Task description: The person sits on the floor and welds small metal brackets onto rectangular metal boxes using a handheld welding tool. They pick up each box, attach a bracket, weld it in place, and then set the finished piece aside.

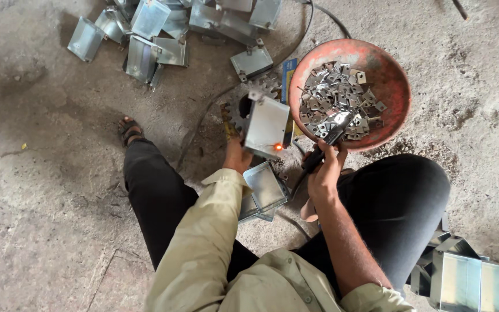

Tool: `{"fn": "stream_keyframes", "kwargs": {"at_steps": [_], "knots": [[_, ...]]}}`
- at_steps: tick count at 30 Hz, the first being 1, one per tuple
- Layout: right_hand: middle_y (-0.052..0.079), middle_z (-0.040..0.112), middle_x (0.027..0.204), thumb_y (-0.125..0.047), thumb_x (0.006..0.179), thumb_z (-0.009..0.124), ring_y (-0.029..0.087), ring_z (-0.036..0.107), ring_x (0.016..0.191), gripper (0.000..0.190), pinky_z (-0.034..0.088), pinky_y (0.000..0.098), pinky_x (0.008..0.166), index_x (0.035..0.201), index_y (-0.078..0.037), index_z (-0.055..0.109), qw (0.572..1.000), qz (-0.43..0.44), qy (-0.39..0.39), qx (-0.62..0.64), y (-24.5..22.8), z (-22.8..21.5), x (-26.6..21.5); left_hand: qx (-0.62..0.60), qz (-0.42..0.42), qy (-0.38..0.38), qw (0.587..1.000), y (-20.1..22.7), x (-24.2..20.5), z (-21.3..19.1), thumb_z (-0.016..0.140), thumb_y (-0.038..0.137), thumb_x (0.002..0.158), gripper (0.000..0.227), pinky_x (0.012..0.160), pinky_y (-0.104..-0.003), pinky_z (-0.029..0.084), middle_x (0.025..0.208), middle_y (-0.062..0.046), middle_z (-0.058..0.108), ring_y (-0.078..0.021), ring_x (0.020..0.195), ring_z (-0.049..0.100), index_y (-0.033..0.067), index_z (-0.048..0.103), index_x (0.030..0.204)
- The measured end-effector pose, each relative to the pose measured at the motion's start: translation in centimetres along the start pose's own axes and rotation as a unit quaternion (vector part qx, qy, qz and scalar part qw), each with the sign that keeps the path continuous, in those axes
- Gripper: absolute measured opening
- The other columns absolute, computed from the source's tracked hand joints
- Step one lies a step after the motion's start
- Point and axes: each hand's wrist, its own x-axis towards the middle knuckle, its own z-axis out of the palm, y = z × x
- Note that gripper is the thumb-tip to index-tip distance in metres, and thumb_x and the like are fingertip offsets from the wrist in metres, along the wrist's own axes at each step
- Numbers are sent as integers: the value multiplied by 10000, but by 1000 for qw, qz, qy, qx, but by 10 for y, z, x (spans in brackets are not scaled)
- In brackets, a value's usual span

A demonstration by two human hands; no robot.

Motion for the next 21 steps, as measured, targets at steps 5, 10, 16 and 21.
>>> {"fn": "stream_keyframes", "kwargs": {"at_steps": [5, 10, 16, 21], "knots": [[126, 590, 1030, -148, 850, 728, 196, 628, 792, 775, 583, 349, 662, 1501, -102, 310, 972, -125, -47, -195, -12, 5, -12, -85, 127, -119, 981, 25, -17, 30, 629, 197, 1080, 201, 932, -426, 519, 1139, -78, 671, -230, 1027, 647, 50, 603, 1216], [241, 623, 1209, -155, 773, 767, 294, 745, 915, 829, 642, 426, 729, 1447, -49, 298, 874, -183, -86, -442, -9, 12, -20, 72, 56, -13, 996, 53, -46, 27, 509, 280, 1025, 254, 907, -437, 543, 1121, -6, 680, -212, 950, 681, 163, 562, 1245], [307, 658, 1234, -152, 764, 769, 408, 713, 1089, 719, 652, 483, 910, 1403, 26, 492, 723, -430, -195, -504, 5, 11, -33, 91, 41, 28, 995, 45, -50, 13, 515, 326, 1041, 265, 789, -412, 512, 1008, -13, 638, -185, 866, 632, 167, 534, 1253], [281, 675, 1198, -159, 756, 758, 393, 718, 1034, 720, 646, 468, 854, 1401, 57, 522, 720, -374, -209, -547, 1, 15, -44, 86, 58, 1, 995, 45, -55, 24, 560, 272, 1043, 235, 728, -363, 509, 954, 18, 625, -158, 762, 597, 171, 580, 1254]]}}
